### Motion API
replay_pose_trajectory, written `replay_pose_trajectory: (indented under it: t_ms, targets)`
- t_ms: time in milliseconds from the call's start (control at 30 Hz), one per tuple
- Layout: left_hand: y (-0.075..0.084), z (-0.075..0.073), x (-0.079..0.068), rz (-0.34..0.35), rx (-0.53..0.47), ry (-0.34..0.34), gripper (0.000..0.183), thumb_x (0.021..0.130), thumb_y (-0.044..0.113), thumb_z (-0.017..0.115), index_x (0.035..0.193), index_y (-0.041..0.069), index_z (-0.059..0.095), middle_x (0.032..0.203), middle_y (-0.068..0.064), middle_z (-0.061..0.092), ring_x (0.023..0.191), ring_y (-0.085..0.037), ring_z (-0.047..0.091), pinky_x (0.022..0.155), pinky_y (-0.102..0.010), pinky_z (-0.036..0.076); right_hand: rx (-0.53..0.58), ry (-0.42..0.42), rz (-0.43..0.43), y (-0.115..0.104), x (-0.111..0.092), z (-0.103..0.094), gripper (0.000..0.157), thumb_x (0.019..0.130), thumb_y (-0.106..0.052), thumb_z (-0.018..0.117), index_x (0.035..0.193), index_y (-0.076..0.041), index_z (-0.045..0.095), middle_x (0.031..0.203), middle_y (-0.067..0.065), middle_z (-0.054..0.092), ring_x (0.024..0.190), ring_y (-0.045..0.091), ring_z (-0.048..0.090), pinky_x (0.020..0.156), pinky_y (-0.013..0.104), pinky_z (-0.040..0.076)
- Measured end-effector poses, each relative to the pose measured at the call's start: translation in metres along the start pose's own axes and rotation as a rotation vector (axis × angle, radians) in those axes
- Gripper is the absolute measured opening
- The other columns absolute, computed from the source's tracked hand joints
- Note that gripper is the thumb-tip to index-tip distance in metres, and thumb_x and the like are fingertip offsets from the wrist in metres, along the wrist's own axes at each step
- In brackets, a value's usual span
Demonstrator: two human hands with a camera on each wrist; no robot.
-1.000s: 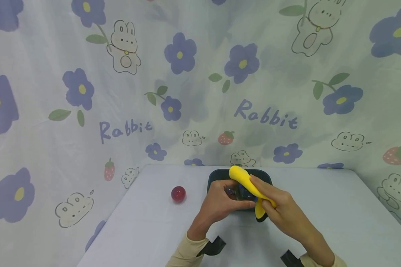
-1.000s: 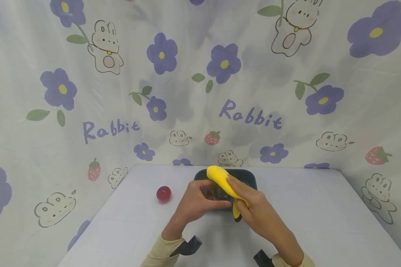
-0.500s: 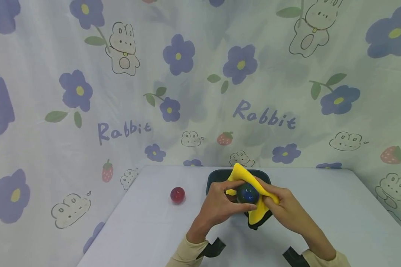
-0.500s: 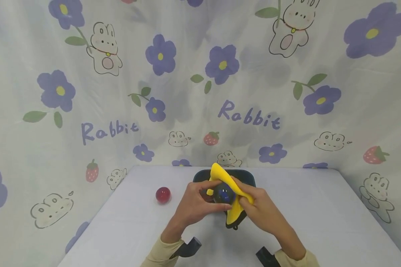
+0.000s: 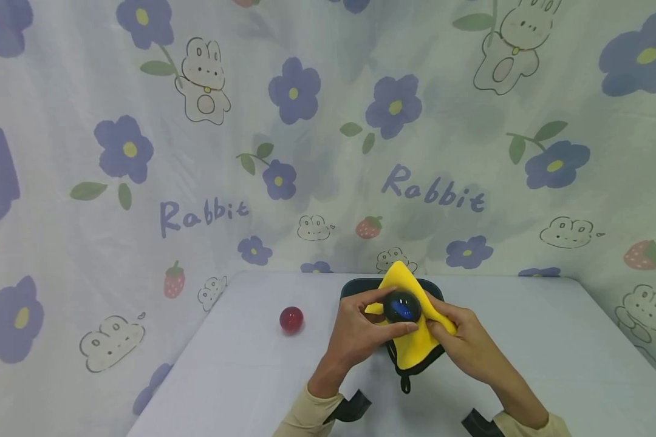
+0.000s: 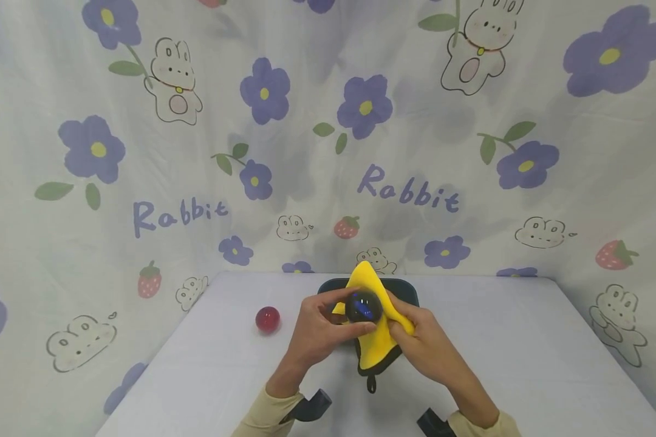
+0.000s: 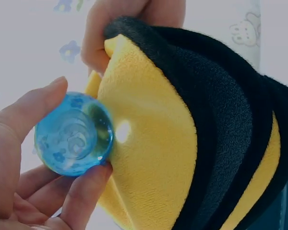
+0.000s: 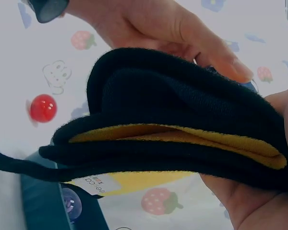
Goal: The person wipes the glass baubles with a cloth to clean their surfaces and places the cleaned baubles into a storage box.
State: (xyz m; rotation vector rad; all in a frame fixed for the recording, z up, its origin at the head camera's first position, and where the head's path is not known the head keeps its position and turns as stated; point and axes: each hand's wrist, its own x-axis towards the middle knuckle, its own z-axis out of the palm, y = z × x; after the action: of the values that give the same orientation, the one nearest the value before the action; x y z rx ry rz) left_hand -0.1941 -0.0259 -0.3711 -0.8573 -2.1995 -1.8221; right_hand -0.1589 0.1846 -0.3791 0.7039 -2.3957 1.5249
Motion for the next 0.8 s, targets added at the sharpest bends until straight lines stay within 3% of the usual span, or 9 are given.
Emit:
replay_pose_trajectory:
  t_ms: [400,600,800]
  targets:
    - [-0.001,-0.001,0.003,-0.055,0.031,0.060,0.054,0.074,0.034,0.086,0.124,0.026,0.066,0.119,0.005,0.070,0.106,-0.011,0.067,0.081,-0.025,0.060,-0.003,0.011,0.041,-0.007,-0.002,0.001,0.050,0.098,-0.004,0.052,0.146,0.003,0.042,0.117,0.021,0.067,0.077,0.007,0.062,0.068,0.023,0.059]
    - [-0.004,-0.003,0.005,-0.088,0.046,0.026,0.064,0.075,0.032,0.086,0.132,0.026,0.060,0.126,0.004,0.066,0.113,-0.013,0.066,0.091,-0.027,0.058,-0.030,0.030,0.041,-0.010,-0.003,0.000,0.050,0.097,-0.003,0.053,0.145,0.002,0.043,0.121,0.022,0.066,0.077,0.006,0.062,0.069,0.022,0.059]
    - [-0.007,-0.004,0.005,-0.132,0.059,-0.012,0.060,0.075,0.034,0.085,0.130,0.022,0.063,0.129,0.001,0.066,0.111,-0.016,0.068,0.091,-0.024,0.057,-0.086,0.070,0.048,-0.012,-0.005,-0.001,0.050,0.095,0.001,0.054,0.144,-0.003,0.047,0.123,0.022,0.066,0.079,0.007,0.064,0.072,0.019,0.058]
